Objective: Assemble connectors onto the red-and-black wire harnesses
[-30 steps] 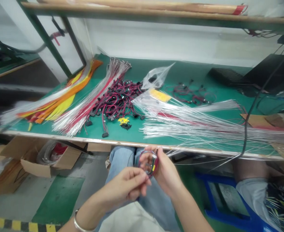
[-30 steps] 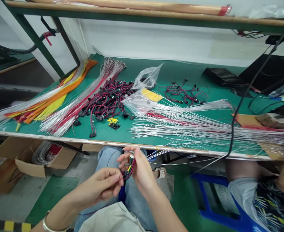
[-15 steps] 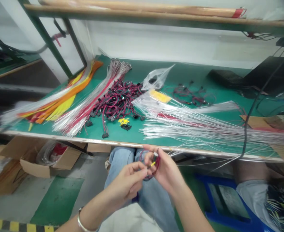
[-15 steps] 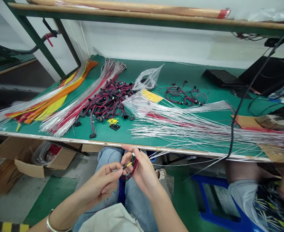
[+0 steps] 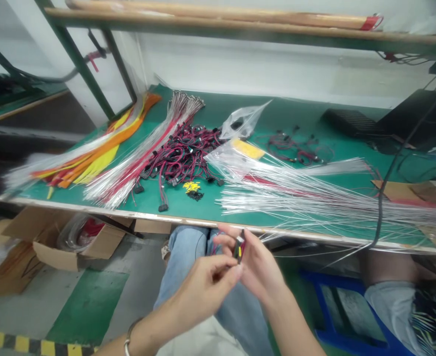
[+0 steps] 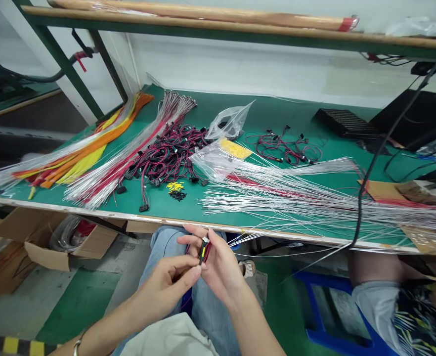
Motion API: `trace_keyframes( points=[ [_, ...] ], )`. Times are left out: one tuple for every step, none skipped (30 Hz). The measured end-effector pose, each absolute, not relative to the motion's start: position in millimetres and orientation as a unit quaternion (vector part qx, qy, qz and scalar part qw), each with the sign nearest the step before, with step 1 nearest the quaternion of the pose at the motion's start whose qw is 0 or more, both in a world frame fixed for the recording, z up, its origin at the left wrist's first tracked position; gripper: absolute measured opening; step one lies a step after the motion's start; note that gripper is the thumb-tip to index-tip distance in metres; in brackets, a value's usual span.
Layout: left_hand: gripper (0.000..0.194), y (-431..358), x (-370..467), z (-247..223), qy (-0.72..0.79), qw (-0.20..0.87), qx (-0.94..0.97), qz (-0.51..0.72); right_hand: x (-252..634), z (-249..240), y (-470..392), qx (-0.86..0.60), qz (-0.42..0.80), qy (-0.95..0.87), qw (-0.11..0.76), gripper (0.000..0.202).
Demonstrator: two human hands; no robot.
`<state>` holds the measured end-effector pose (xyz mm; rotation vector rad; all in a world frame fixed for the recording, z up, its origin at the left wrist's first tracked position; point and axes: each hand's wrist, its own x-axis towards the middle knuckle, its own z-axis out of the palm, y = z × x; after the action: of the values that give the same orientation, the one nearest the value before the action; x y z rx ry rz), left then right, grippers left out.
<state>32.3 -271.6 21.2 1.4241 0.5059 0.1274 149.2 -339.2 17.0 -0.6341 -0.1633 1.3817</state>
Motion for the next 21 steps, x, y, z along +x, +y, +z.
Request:
trace_keyframes(
  points=[
    [0.042,-270,31,22,0.226,0.714,0.66,0.061,149,18,-339,-0.284,0.627,-0.072,0.722,0.039],
    [0.042,-268,30,24,0.231,0.709,0.663,0.063,149,18,-339,-0.279,0.631,-0.071,0.72,0.038],
    [0.042,-264,30,26,0.242,0.707,0.66,0.071,149,19,-339,-0.271,0.639,-0.068,0.717,0.038],
    [0.04,-261,31,28,0.255,0.702,0.66,0.083,149,20,-339,-0.263,0.647,-0.064,0.712,0.037],
    [0.036,-257,32,30,0.266,0.687,0.67,0.094,149,20,-339,-0.257,0.653,-0.06,0.71,0.036],
    [0.031,-254,34,32,0.271,0.66,0.692,0.104,148,21,-339,-0.254,0.655,-0.055,0.709,0.034],
    [0.026,-251,37,33,0.268,0.627,0.724,0.109,148,21,-339,-0.252,0.657,-0.05,0.709,0.032],
    [0.022,-250,40,33,0.257,0.593,0.755,0.114,147,21,-339,-0.254,0.654,-0.046,0.711,0.03],
    [0.018,-248,42,33,0.242,0.565,0.78,0.121,147,21,-339,-0.259,0.649,-0.045,0.714,0.029],
    [0.015,-247,45,32,0.227,0.546,0.796,0.129,146,21,-339,-0.264,0.645,-0.045,0.716,0.028],
    [0.013,-247,46,31,0.214,0.537,0.805,0.135,146,21,-339,-0.267,0.644,-0.046,0.715,0.028],
    [0.012,-246,47,30,0.206,0.539,0.805,0.139,146,21,-338,-0.271,0.645,-0.046,0.713,0.028],
    [0.012,-246,48,29,0.205,0.546,0.8,0.143,146,21,-338,-0.274,0.645,-0.044,0.712,0.03],
    [0.013,-246,48,28,0.208,0.549,0.796,0.148,147,21,-338,-0.275,0.646,-0.041,0.711,0.032],
    [0.016,-245,47,28,0.213,0.547,0.795,0.152,147,21,-339,-0.272,0.65,-0.038,0.708,0.034],
    [0.018,-245,46,28,0.216,0.539,0.799,0.156,148,21,-339,-0.268,0.654,-0.034,0.707,0.036],
    [0.018,-245,44,29,0.216,0.527,0.806,0.158,148,21,-339,-0.262,0.657,-0.032,0.706,0.037],
    [0.016,-245,43,31,0.211,0.512,0.817,0.159,148,21,-340,-0.256,0.658,-0.033,0.707,0.037],
    [0.011,-246,42,32,0.204,0.496,0.829,0.158,147,21,-340,-0.253,0.659,-0.037,0.708,0.037],
    [0.006,-247,40,33,0.199,0.483,0.838,0.154,147,20,-340,-0.252,0.656,-0.042,0.71,0.036],
    [0.002,-248,39,34,0.197,0.478,0.843,0.148,146,20,-340,-0.256,0.652,-0.045,0.712,0.036]
  ],
)
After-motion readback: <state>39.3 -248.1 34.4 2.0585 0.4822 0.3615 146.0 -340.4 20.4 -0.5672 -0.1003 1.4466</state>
